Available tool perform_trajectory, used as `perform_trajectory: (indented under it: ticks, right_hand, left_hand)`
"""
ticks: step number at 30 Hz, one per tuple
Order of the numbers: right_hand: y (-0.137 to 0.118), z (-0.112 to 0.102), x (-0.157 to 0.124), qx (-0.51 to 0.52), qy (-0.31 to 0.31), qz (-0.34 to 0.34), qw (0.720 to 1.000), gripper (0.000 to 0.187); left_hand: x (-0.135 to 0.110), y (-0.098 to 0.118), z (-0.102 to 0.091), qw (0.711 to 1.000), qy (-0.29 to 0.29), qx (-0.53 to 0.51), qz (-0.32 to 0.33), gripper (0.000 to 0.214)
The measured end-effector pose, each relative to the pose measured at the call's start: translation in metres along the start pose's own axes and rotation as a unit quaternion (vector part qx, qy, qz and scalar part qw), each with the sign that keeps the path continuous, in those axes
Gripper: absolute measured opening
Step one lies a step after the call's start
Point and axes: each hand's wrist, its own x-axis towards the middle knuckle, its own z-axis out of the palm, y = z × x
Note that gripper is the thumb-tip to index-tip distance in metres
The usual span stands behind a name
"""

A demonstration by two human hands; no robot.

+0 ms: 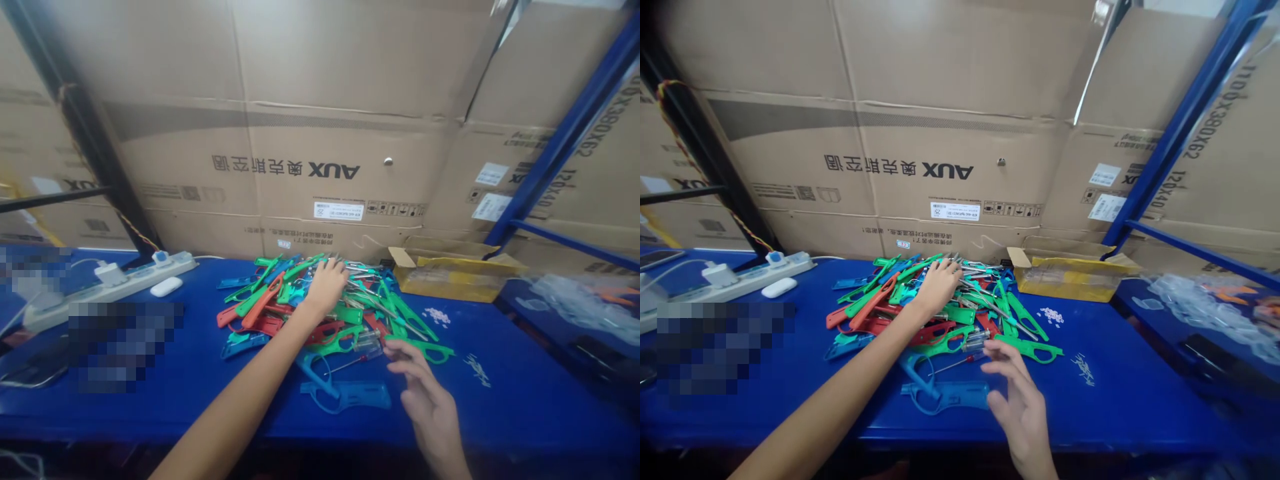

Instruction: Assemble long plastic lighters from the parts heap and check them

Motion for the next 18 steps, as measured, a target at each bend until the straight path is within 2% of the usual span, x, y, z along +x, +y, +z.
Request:
perform_trajectory:
  ticks: [3,5,8,11,12,15,16,18]
  right_hand:
    - [0.007,-0.002,-0.002,0.019,0.014,0.005,1.000,0.020]
    - [0.008,-0.001,-0.002,0.013,0.020,0.017,1.000,0.017]
    - [0.005,0.001,-0.001,0.003,0.054,0.028,0.998,0.015]
    - [-0.001,0.003,0.002,-0.005,0.066,0.046,0.997,0.015]
    - [-0.003,0.005,0.003,-0.008,0.063,0.053,0.997,0.015]
    - [-0.009,0.008,0.006,-0.019,0.056,0.061,0.996,0.015]
    - [-0.010,0.010,0.007,-0.026,0.058,0.059,0.996,0.016]
    - [-0.012,0.013,0.010,-0.049,0.057,0.058,0.996,0.020]
  left_hand:
    - [-0.001,-0.005,-0.015,0.997,0.051,-0.058,-0.024,0.009]
    - [-0.001,-0.006,-0.030,0.988,0.098,-0.111,-0.044,0.009]
    - [-0.004,-0.001,-0.057,0.961,0.171,-0.210,-0.063,0.007]
    - [-0.013,0.013,-0.088,0.924,0.218,-0.306,-0.068,0.014]
    - [-0.018,0.019,-0.098,0.907,0.233,-0.343,-0.072,0.013]
    - [-0.032,0.035,-0.124,0.814,0.265,-0.510,-0.087,0.008]
    - [-0.036,0.039,-0.130,0.793,0.266,-0.541,-0.089,0.008]
    - [-0.043,0.045,-0.136,0.772,0.266,-0.570,-0.091,0.009]
